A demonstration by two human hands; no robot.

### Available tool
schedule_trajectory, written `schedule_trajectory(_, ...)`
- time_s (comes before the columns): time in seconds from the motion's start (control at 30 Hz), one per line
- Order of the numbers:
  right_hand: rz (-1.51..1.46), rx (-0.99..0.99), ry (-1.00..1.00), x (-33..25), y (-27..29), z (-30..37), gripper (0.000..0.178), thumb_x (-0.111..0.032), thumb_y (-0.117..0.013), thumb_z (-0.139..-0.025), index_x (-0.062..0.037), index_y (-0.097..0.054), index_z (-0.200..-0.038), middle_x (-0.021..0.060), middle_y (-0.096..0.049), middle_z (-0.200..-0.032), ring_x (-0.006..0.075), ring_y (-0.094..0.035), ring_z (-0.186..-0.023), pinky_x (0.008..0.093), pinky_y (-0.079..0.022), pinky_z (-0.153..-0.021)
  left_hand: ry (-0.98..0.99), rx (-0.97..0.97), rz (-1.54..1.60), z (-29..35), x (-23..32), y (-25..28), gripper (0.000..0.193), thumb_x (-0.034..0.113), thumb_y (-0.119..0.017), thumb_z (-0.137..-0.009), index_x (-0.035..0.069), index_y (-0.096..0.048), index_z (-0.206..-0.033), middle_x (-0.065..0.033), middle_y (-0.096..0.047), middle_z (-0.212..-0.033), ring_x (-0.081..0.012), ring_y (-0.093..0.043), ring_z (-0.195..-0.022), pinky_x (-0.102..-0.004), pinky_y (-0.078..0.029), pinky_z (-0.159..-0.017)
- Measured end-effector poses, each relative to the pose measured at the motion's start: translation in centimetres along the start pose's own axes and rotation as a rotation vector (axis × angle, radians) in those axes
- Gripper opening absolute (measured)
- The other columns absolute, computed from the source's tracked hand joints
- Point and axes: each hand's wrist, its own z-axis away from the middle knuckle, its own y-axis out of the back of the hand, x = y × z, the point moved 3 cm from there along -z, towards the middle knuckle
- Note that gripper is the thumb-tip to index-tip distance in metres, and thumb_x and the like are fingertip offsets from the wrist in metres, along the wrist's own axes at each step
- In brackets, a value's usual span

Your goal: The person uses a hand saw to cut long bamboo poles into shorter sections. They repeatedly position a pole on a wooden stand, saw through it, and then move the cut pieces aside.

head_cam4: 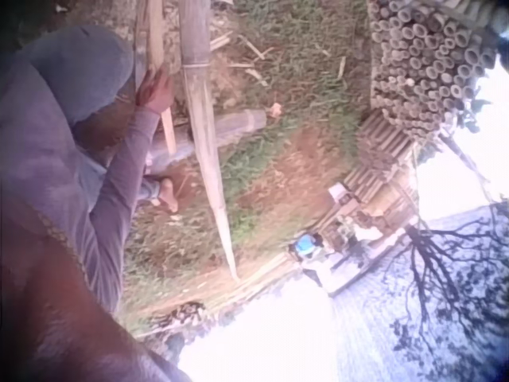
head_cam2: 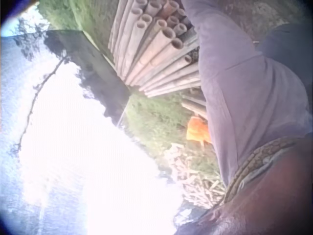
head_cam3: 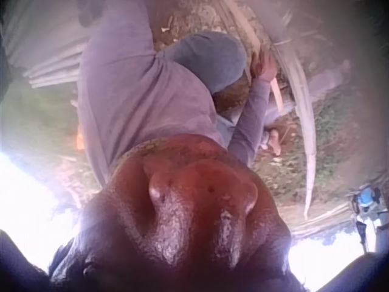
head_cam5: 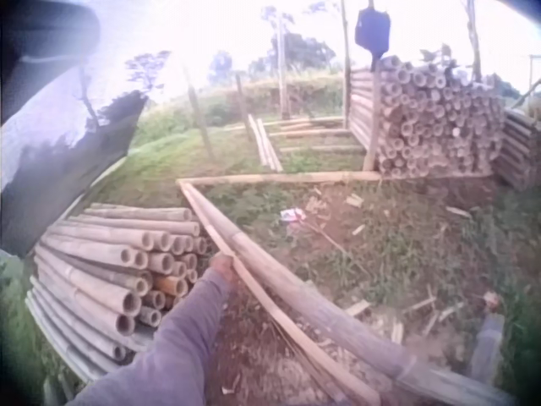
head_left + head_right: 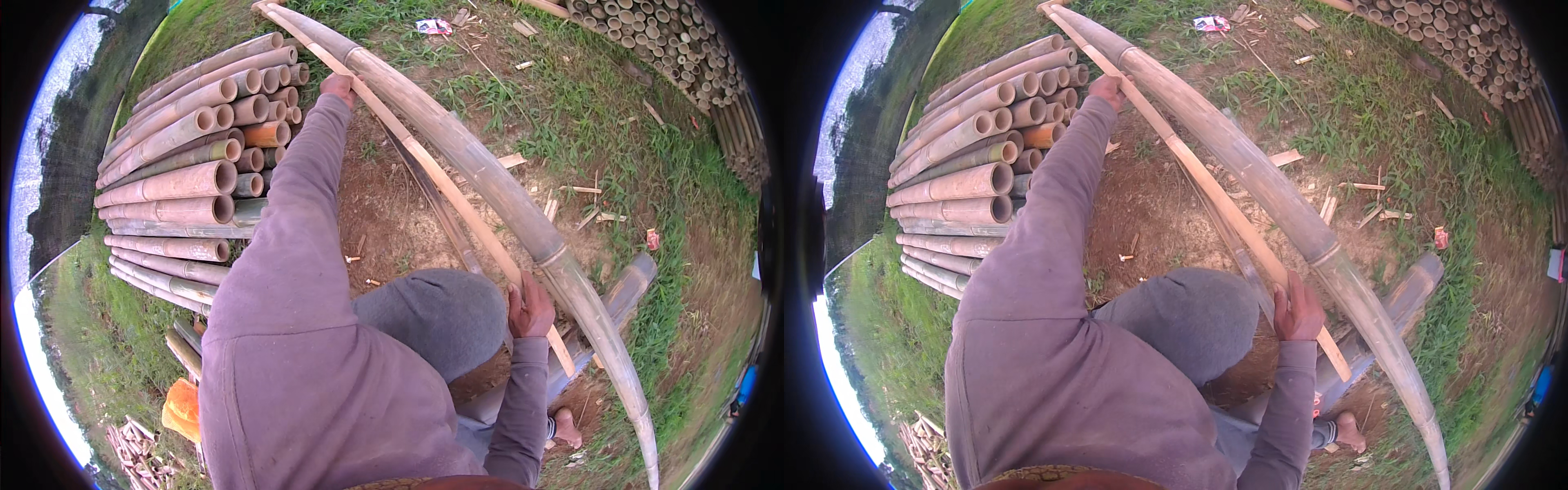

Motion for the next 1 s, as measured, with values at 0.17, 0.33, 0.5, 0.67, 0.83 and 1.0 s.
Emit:
schedule_trajectory(0.17,-0.011,0.005,0.004,-0.8,-1.1,-2.5,0.042,-0.029,-0.079,-0.095,-0.0149,-0.071,-0.133,0.0156,-0.068,-0.093,0.0391,-0.070,-0.083,0.0495,-0.056,-0.072,-0.026,0.002,-0.001,-1.1,0.6,-0.7,0.038,-0.013,-0.050,-0.097,-0.011,-0.053,-0.135,-0.0236,-0.062,-0.124,-0.0386,-0.072,-0.105,-0.0505,-0.067,-0.090)
schedule_trajectory(0.33,0.017,0.005,0.010,-1.0,-1.7,-4.2,0.040,-0.029,-0.079,-0.095,-0.0152,-0.072,-0.132,0.0147,-0.068,-0.092,0.0377,-0.070,-0.082,0.0485,-0.056,-0.072,-0.015,0.000,-0.029,-2.1,0.9,-0.8,0.039,-0.012,-0.049,-0.098,-0.007,-0.054,-0.136,-0.0217,-0.063,-0.127,-0.0377,-0.071,-0.106,-0.0530,-0.066,-0.093)
schedule_trajectory(0.5,0.013,0.089,0.045,0.6,-1.5,-4.3,0.040,-0.030,-0.080,-0.094,-0.0157,-0.072,-0.131,0.0126,-0.067,-0.090,0.0360,-0.069,-0.080,0.0478,-0.055,-0.071,-0.020,-0.014,-0.204,-1.2,-0.3,-3.3,0.033,-0.001,-0.060,-0.099,-0.003,-0.061,-0.132,-0.0172,-0.067,-0.124,-0.0332,-0.071,-0.106,-0.0537,-0.063,-0.092)
schedule_trajectory(0.67,0.181,0.102,-0.051,1.6,-0.6,-6.4,0.036,-0.037,-0.079,-0.093,-0.0199,-0.073,-0.124,0.0053,-0.065,-0.109,0.0293,-0.065,-0.103,0.0482,-0.049,-0.088,-0.878,-0.124,-0.744,7.4,-3.0,-5.5,0.052,0.016,-0.075,-0.094,-0.003,-0.064,-0.142,-0.0197,-0.069,-0.136,-0.0309,-0.066,-0.126,-0.0414,-0.050,-0.109)
schedule_trajectory(0.83,0.235,0.183,-0.135,2.2,-1.2,-7.4,0.034,-0.041,-0.078,-0.094,-0.0241,-0.076,-0.124,0.0045,-0.063,-0.122,0.0300,-0.059,-0.120,0.0529,-0.043,-0.103,-1.167,-1.210,-1.005,28.9,-9.5,-12.1,0.044,0.030,-0.078,-0.098,0.014,-0.072,-0.138,-0.0125,-0.071,-0.137,-0.0308,-0.064,-0.131,-0.0468,-0.047,-0.114)
schedule_trajectory(1.0,0.268,0.178,-0.189,2.7,-1.7,-7.6,0.035,-0.043,-0.078,-0.093,-0.0257,-0.077,-0.124,0.0047,-0.062,-0.130,0.0305,-0.057,-0.128,0.0560,-0.038,-0.112,-1.346,-1.401,-1.111,34.0,-14.3,-14.0,0.040,0.028,-0.074,-0.100,0.017,-0.072,-0.138,-0.0051,-0.071,-0.141,-0.0292,-0.062,-0.135,-0.0479,-0.042,-0.119)
